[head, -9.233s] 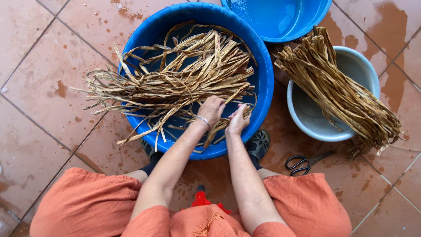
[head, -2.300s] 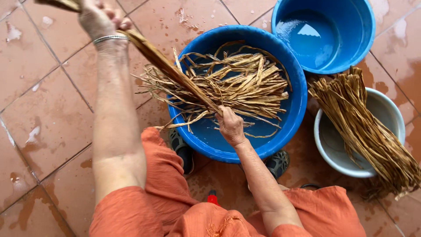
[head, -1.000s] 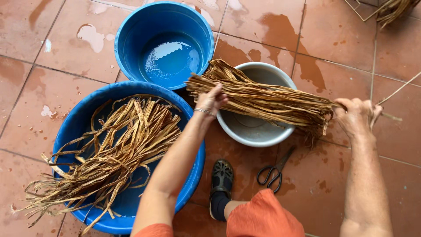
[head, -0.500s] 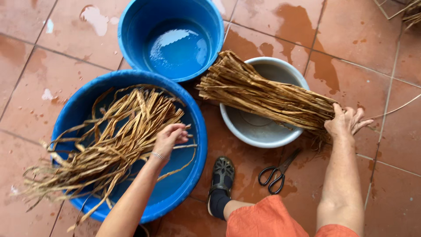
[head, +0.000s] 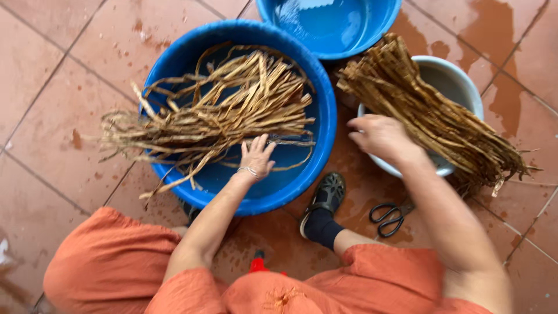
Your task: The person sits on a low stool and repeatedly picks up dried plant strips from a blue basin, separates them by hand, and places them into a white basin. The process continues throughout the clip with consistent hand movements and no visible tools.
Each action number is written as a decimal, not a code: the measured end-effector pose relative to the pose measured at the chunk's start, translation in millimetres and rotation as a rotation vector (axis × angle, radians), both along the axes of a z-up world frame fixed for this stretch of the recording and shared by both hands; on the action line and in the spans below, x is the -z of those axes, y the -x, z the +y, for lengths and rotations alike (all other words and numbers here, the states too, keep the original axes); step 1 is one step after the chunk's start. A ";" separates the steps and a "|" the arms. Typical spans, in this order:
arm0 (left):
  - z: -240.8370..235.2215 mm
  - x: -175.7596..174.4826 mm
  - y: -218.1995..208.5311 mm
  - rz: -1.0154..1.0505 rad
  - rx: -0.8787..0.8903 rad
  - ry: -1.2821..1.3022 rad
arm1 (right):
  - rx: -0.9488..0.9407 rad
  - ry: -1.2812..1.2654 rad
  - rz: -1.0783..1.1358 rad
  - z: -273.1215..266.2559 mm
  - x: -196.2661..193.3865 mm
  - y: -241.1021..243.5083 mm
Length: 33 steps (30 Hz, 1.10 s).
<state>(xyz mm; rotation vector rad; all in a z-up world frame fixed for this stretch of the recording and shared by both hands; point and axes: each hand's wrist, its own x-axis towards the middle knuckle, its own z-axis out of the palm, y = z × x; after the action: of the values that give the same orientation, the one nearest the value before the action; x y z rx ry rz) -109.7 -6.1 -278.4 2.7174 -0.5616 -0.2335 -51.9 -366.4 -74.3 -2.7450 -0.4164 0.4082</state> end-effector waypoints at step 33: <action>-93.9 -98.7 -13.4 0.229 -0.285 0.750 | 0.751 -1.585 0.186 160.3 63.6 57.5</action>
<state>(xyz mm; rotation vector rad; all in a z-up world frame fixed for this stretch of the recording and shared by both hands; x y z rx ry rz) -96.2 -100.0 -179.7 1.9718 -0.1391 -0.2027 -109.4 -206.2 -137.9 -1.1307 0.2921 0.0279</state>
